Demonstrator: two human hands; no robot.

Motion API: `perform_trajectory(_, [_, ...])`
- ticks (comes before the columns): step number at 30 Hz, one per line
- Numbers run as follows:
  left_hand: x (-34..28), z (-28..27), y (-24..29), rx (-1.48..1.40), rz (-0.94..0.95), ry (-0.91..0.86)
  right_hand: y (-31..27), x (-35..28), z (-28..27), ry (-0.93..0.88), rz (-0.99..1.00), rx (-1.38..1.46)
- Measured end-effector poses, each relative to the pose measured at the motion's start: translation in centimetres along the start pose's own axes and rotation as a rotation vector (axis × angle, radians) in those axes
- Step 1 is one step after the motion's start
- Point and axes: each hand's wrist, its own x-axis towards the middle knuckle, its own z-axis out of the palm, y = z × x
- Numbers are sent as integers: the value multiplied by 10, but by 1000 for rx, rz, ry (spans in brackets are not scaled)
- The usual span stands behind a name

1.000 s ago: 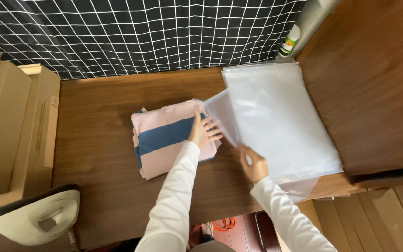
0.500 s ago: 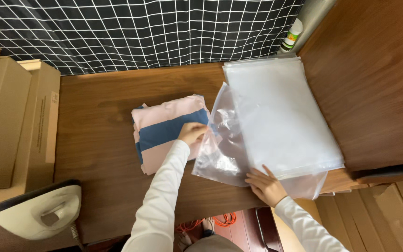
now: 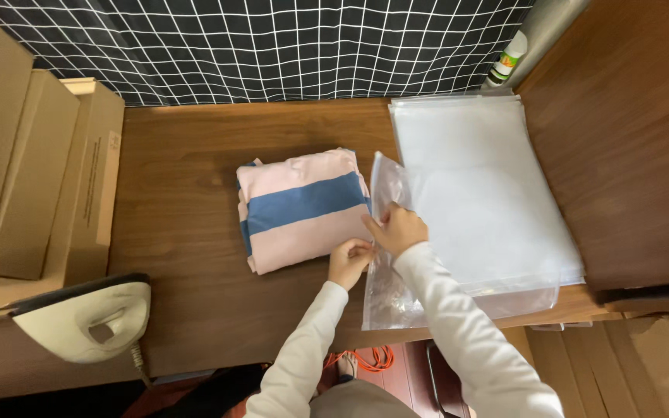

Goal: The person places a folded pink and blue striped shirt into a clear plastic bag, then puts the bagged shirt into a cardboard box and closes it. The person then moves the box to a stack of other boxes and briefly touches a yellow shirt hanging on a clothes rack.

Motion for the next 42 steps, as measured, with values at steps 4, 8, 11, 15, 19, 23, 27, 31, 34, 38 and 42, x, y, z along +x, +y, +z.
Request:
perform_trajectory(4, [-13, 0, 24, -42, -24, -36, 21, 31, 48, -15, 4, -67])
perform_trajectory(8, [-15, -5, 62, -212, -120, -104, 27, 20, 47, -4, -15, 45])
perform_trajectory(11, [-7, 0, 88, -74, -113, -32, 28, 9, 45, -21, -30, 125])
perform_trajectory(15, [-24, 18, 124, 479, -15, 7, 26, 5, 33, 0, -15, 141])
perform_trajectory(19, [15, 18, 73, 667, 68, -66, 25, 9, 11, 55, -21, 52])
perform_trajectory(23, [-30, 12, 117, 705, 58, 2, 39, 17, -9, 207, -34, -36])
perform_trajectory(27, [-8, -21, 95, 722, 105, 34, 51, 5, -40, 403, -78, 43])
perform_trajectory(31, [-4, -22, 124, 882, 179, -66, 35, -19, -42, 388, -139, 84])
perform_trajectory(34, [-17, -8, 170, 682, 272, -19, 14, -39, -29, 269, -179, 140])
perform_trajectory(38, [3, 2, 188, 393, 590, -130, -3, -54, -7, 160, -306, 183])
perform_trajectory(42, [46, -3, 164, 300, 771, -133, 2, -43, -23, 83, -398, 552])
